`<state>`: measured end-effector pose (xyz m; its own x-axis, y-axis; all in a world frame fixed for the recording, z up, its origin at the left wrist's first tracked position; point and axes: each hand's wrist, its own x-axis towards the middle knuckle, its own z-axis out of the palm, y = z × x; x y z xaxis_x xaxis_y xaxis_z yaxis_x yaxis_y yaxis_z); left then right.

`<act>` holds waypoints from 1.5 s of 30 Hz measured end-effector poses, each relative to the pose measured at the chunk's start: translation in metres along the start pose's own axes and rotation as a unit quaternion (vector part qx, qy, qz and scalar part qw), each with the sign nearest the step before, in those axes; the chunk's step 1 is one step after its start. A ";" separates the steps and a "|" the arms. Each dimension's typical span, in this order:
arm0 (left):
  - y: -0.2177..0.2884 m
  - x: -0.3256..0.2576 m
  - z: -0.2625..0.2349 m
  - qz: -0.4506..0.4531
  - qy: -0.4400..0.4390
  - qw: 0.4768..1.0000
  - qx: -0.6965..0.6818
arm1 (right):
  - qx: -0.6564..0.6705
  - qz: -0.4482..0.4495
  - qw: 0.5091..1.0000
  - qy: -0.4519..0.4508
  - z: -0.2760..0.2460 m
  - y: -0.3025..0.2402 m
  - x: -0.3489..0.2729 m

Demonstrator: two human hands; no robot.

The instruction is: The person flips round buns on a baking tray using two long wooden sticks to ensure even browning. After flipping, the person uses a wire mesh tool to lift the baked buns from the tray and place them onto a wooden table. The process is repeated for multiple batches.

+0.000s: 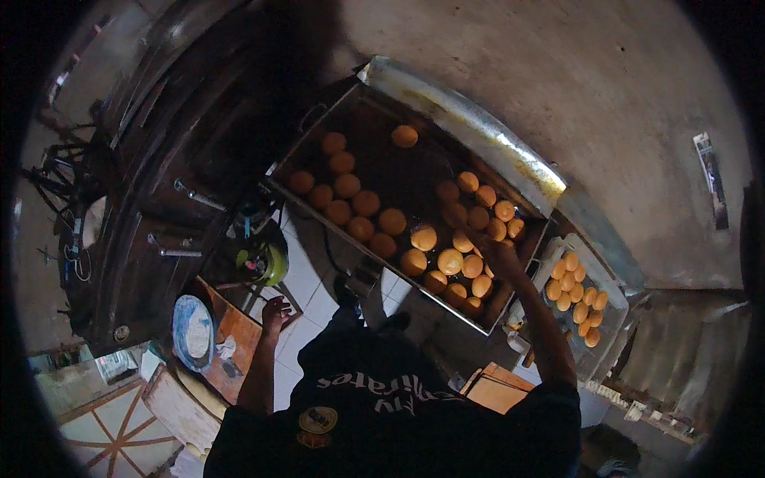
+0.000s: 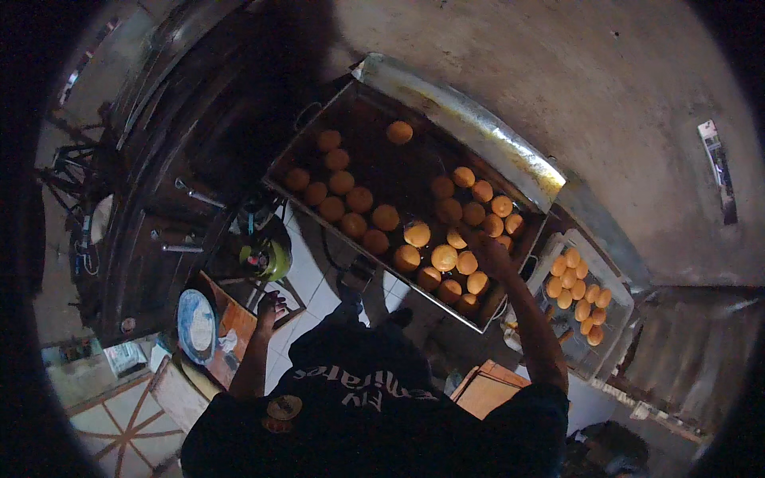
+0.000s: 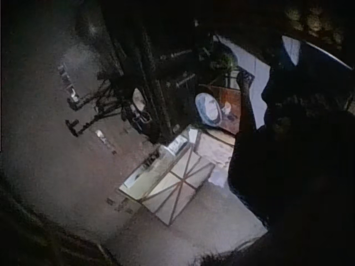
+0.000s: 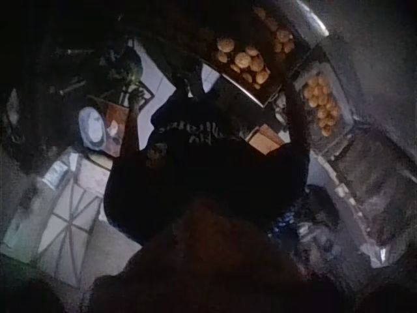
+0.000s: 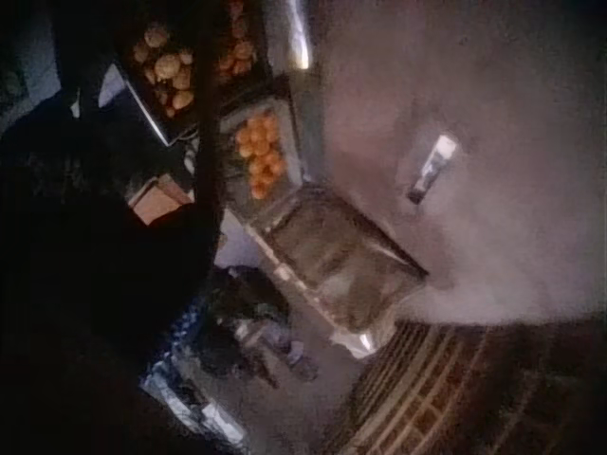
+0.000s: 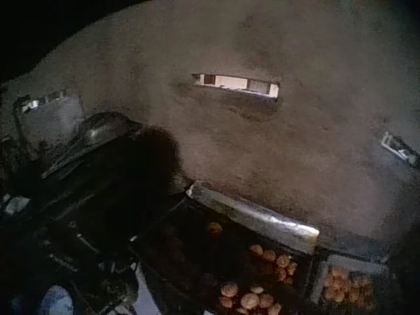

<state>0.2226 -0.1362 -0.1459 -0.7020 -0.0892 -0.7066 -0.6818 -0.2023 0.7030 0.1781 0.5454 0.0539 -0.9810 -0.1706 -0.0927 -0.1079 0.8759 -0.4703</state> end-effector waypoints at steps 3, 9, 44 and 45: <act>-0.017 -0.016 0.000 -0.011 0.042 0.999 0.009 | -0.051 0.020 0.989 -0.141 -0.024 -0.020 -0.005; -0.046 -0.024 -0.019 -0.040 0.047 0.998 0.008 | 0.229 0.311 0.902 -0.193 0.016 -0.014 -0.008; -0.018 -0.071 -0.063 -0.052 0.116 0.992 0.024 | 0.444 0.157 0.848 -0.242 0.095 -0.017 0.164; -0.018 -0.072 -0.064 -0.053 0.116 0.992 0.018 | 0.478 0.161 0.828 -0.244 0.099 -0.013 0.161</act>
<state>0.2984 -0.1888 -0.1130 -0.5631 -0.2930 -0.7727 -0.7585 -0.1881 0.6240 0.0373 0.4623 -0.0417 -0.7270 -0.3639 -0.5823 0.5525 0.1935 -0.8107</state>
